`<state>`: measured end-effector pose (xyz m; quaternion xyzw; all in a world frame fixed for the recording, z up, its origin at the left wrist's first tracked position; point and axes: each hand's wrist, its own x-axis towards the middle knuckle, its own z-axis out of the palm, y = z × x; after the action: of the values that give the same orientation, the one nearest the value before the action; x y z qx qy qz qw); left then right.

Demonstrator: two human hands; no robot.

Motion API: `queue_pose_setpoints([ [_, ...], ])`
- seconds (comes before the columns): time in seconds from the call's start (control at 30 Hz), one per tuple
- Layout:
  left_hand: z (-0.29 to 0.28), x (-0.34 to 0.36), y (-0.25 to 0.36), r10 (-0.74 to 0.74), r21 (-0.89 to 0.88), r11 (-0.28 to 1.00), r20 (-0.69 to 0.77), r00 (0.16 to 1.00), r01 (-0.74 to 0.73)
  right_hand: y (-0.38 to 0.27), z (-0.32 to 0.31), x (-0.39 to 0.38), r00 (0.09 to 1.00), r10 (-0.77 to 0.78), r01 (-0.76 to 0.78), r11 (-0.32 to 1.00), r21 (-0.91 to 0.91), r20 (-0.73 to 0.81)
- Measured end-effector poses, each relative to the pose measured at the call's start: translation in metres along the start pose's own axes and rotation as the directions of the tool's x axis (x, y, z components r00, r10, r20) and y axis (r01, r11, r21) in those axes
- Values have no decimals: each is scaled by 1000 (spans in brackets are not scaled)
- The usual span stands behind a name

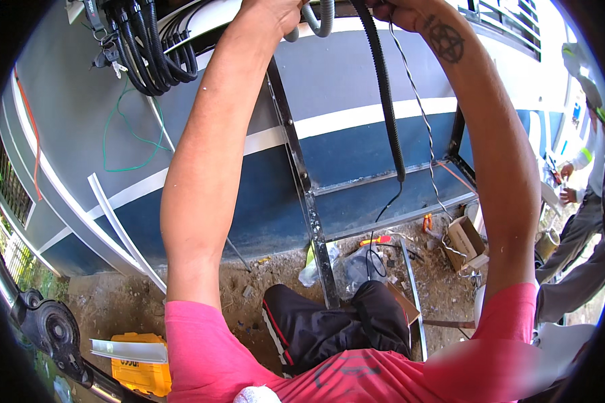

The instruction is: The person uses a cordless drill to secure a metal frame to a wall-mounted electrical panel. They then route a flexible conduit and a white wire through the frame, feed the wire into the panel, and connect it to the internal circuitry.

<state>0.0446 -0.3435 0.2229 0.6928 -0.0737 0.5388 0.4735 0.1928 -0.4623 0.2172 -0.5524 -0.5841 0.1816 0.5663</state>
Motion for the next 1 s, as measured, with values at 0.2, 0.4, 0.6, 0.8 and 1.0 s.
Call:
queue_pose_setpoints([
  [0.2, -15, 12, -5, 10, 48, 999, 50, 999, -13, 15, 8, -4, 978, -137, 116, 983, -140, -156],
  [0.4, -15, 11, -12, 34, 101, 994, 59, 998, -40, 27, 15, -13, 994, -91, 99, 982, 159, -55],
  [0.6, -16, 9, -8, -23, 90, 996, 103, 994, 13, 19, 7, -16, 975, -193, 182, 978, -106, -107],
  [0.8, -15, 6, -5, -2, 101, 995, 132, 991, -11, 27, 11, -13, 951, -271, 264, 962, -67, -146],
  [1.0, -13, 3, 1, 4, 214, 976, 122, 992, -30, 36, 9, -1, 978, -199, 205, 970, 130, -58],
])
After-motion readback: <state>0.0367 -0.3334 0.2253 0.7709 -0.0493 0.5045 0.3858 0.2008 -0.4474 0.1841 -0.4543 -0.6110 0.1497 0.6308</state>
